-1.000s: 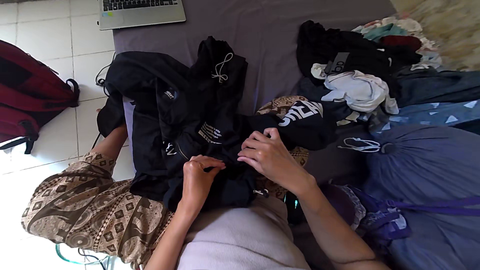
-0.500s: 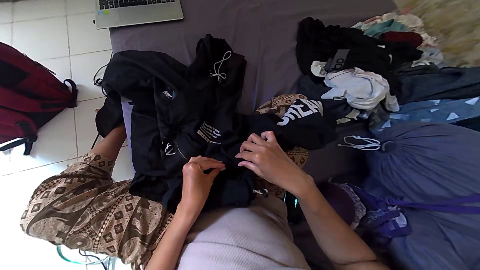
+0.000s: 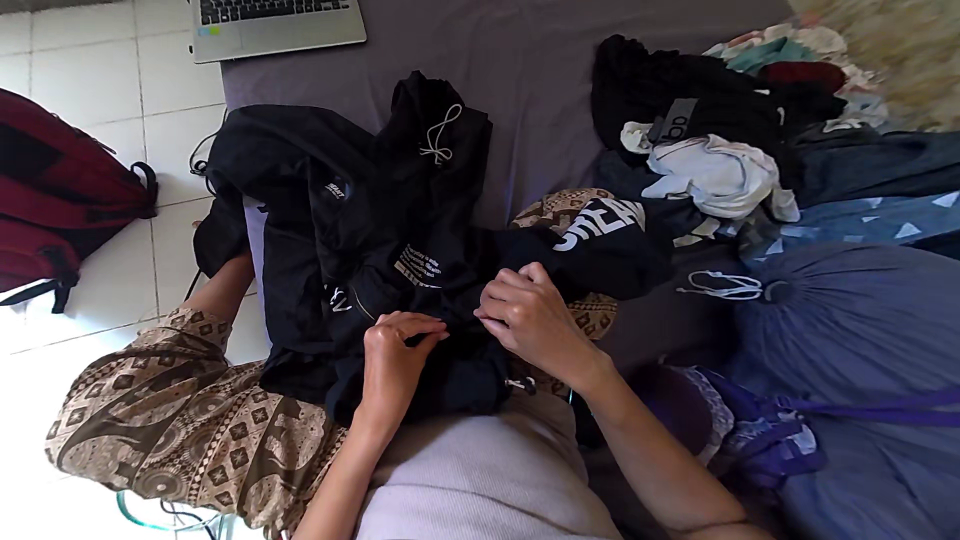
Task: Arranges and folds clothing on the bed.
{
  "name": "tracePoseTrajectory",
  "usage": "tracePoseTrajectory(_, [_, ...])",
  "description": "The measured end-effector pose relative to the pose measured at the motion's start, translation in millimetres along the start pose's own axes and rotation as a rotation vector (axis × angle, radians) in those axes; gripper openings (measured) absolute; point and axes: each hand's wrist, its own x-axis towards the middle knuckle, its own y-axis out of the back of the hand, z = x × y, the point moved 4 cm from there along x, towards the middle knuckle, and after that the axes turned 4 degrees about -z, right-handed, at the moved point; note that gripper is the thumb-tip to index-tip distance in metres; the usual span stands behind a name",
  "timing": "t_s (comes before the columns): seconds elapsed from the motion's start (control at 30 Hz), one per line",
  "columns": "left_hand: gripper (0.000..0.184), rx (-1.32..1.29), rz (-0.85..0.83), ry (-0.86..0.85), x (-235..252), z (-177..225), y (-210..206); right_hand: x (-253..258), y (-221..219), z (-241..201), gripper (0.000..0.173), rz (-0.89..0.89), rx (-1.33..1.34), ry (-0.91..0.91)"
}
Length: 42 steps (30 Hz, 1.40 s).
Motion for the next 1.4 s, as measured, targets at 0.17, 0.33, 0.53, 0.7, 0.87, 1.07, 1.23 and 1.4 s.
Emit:
tracePoseTrajectory(0.17, [0.008, 0.004, -0.006, 0.017, 0.3, 0.1, -0.2, -4.2, 0.2, -1.7, 0.012, 0.017, 0.091, 0.006])
tracePoseTrajectory(0.33, [0.007, 0.005, -0.016, 0.023, 0.9, 0.2, -0.7, -5.5, 2.1, -6.0, 0.018, 0.024, 0.11, 0.01])
tracePoseTrajectory(0.53, [0.008, 0.01, -0.003, 0.031, 1.5, 0.3, -0.5, -11.6, 2.0, -10.1, 0.018, -0.068, 0.126, -0.004])
tracePoseTrajectory(0.7, [0.008, 0.018, 0.018, 0.027, 3.0, -0.4, -1.1, -15.3, -4.8, -6.8, 0.014, -0.036, 0.119, -0.002])
tracePoseTrajectory(0.87, [0.008, 0.024, 0.026, 0.038, 3.9, -0.5, 0.1, -14.6, -8.7, -7.0, 0.01, 0.092, 0.087, 0.015])
tracePoseTrajectory(1.07, [0.008, 0.032, 0.029, 0.033, 4.3, -0.6, -0.1, -14.7, -11.3, -4.0, 0.015, 0.12, 0.079, 0.03])
tracePoseTrajectory(1.23, [0.008, 0.028, 0.017, 0.028, 3.2, -2.4, -0.2, -15.5, -13.8, -1.4, 0.018, 0.106, 0.072, 0.023])
tracePoseTrajectory(1.4, [0.012, 0.026, 0.0, 0.01, 3.0, -3.4, 0.7, -17.1, -15.7, 1.0, 0.02, 0.146, 0.075, 0.045])
